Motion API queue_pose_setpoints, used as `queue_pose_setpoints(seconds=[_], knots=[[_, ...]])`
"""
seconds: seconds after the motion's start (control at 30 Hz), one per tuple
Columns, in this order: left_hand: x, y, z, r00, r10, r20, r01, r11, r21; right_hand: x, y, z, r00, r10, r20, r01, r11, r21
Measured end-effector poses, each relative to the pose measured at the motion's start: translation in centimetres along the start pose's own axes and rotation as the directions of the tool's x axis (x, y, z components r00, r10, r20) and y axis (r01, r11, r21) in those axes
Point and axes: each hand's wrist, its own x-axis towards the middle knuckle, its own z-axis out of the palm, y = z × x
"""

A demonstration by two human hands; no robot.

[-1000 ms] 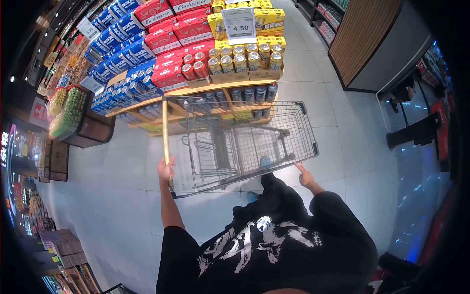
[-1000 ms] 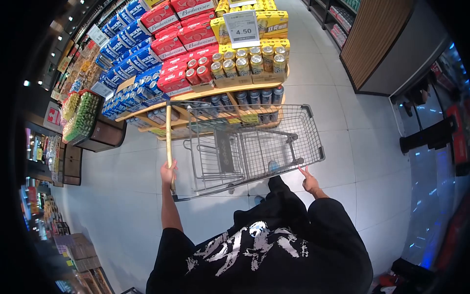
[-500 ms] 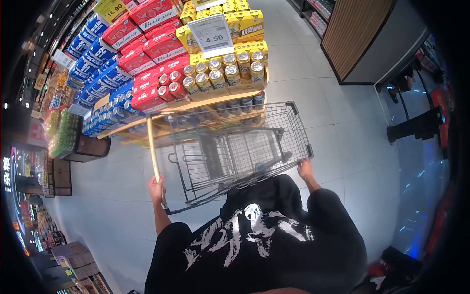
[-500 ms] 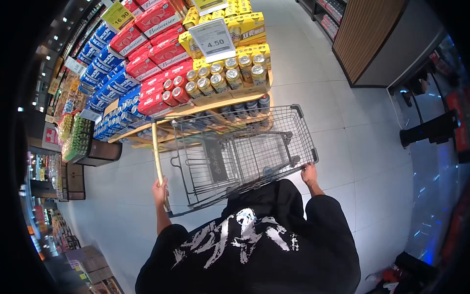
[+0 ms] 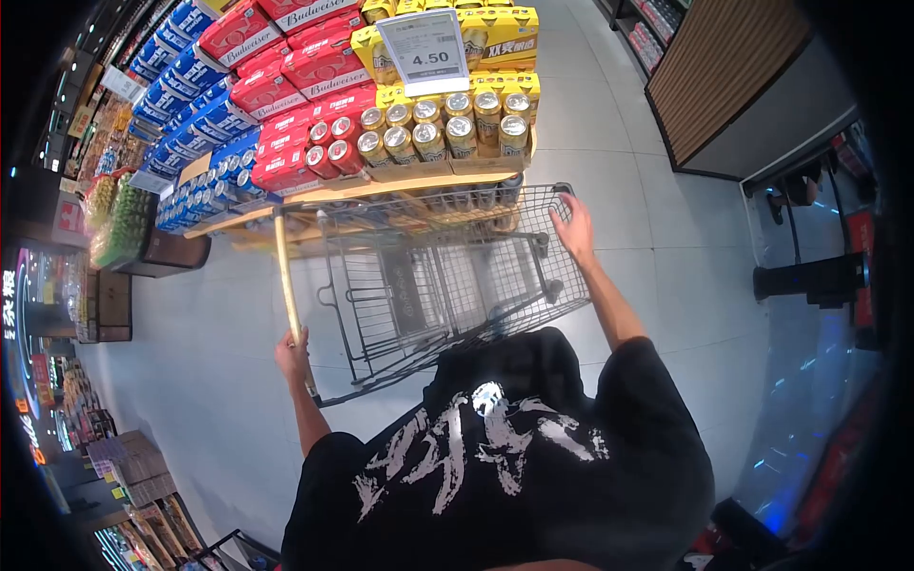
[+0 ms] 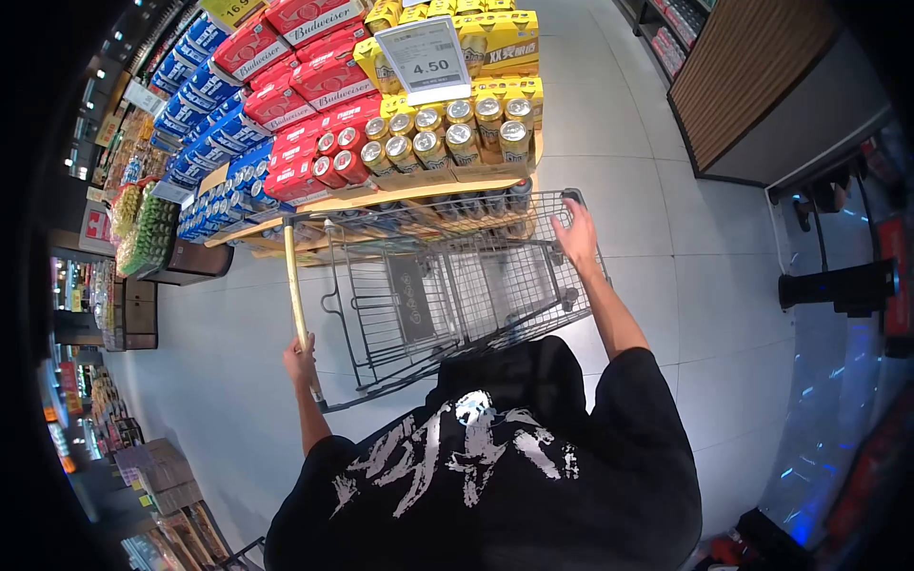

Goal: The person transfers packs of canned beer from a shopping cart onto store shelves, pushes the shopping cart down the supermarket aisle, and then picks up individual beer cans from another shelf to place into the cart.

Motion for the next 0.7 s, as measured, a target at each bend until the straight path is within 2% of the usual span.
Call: queue_pose_setpoints(seconds=[0.1, 0.2, 0.3, 0.4, 0.43, 0.47, 0.5, 0.53, 0.57, 0.6, 0.67, 0.7], knots=[[0.7, 0.3, 0.5, 1.0, 0.006, 0.017, -0.004, 0.997, -0.079, 6.5, -4.1, 0.9, 0.999, -0.038, -0.017, 0.038, 0.999, 0.023], [1.9, -1.0, 0.9, 0.999, 0.023, 0.034, -0.025, 0.999, 0.043, 10.5, -7.8, 1.9, 0.996, -0.08, -0.024, 0.081, 0.997, 0.001], [2.1, -2.3, 2.3, 0.989, 0.114, -0.095, -0.125, 0.984, -0.127, 12.9, -10.0, 3.2, 0.998, -0.044, 0.052, 0.046, 0.998, -0.033], [2.1, -3.2, 3.1, 0.995, 0.067, -0.078, -0.086, 0.959, -0.269, 15.0, -9.8, 5.6, 0.997, 0.02, 0.08, -0.017, 0.999, -0.039], [2.1, -3.5, 3.6, 0.991, 0.08, -0.107, -0.111, 0.939, -0.325, 16.0, -8.2, 7.4, 0.997, -0.004, 0.08, 0.002, 1.0, 0.015], [2.3, -4.6, 4.1, 0.988, 0.1, -0.121, -0.139, 0.914, -0.381, 15.9, -8.0, 8.1, 1.0, -0.021, -0.004, 0.021, 0.999, 0.025], [3.1, -6.6, 4.9, 0.98, 0.126, -0.155, -0.178, 0.902, -0.392, 16.2, -7.4, 9.1, 0.998, 0.062, 0.026, -0.064, 0.995, 0.071], [3.1, -7.1, 5.0, 0.981, 0.095, -0.169, -0.144, 0.942, -0.304, 15.6, -7.7, 8.9, 0.998, 0.056, -0.016, -0.056, 0.998, 0.008], [2.9, -6.6, 4.9, 0.974, 0.132, -0.183, -0.183, 0.937, -0.297, 14.8, -9.1, 7.7, 0.996, 0.027, -0.081, -0.029, 0.999, -0.027], [2.6, -6.0, 4.7, 0.964, 0.142, -0.225, -0.186, 0.965, -0.186, 14.7, -9.2, 7.5, 0.995, 0.018, -0.094, -0.022, 0.999, -0.046], [2.5, -3.5, 4.2, 0.872, 0.313, -0.377, -0.327, 0.944, 0.027, 14.4, -10.6, 5.2, 0.999, 0.047, 0.018, -0.047, 0.998, -0.032], [1.1, 1.3, 3.5, 0.866, 0.302, -0.398, -0.32, 0.947, 0.021, 13.7, -11.2, 4.0, 1.0, -0.02, -0.021, 0.021, 0.999, 0.05]])
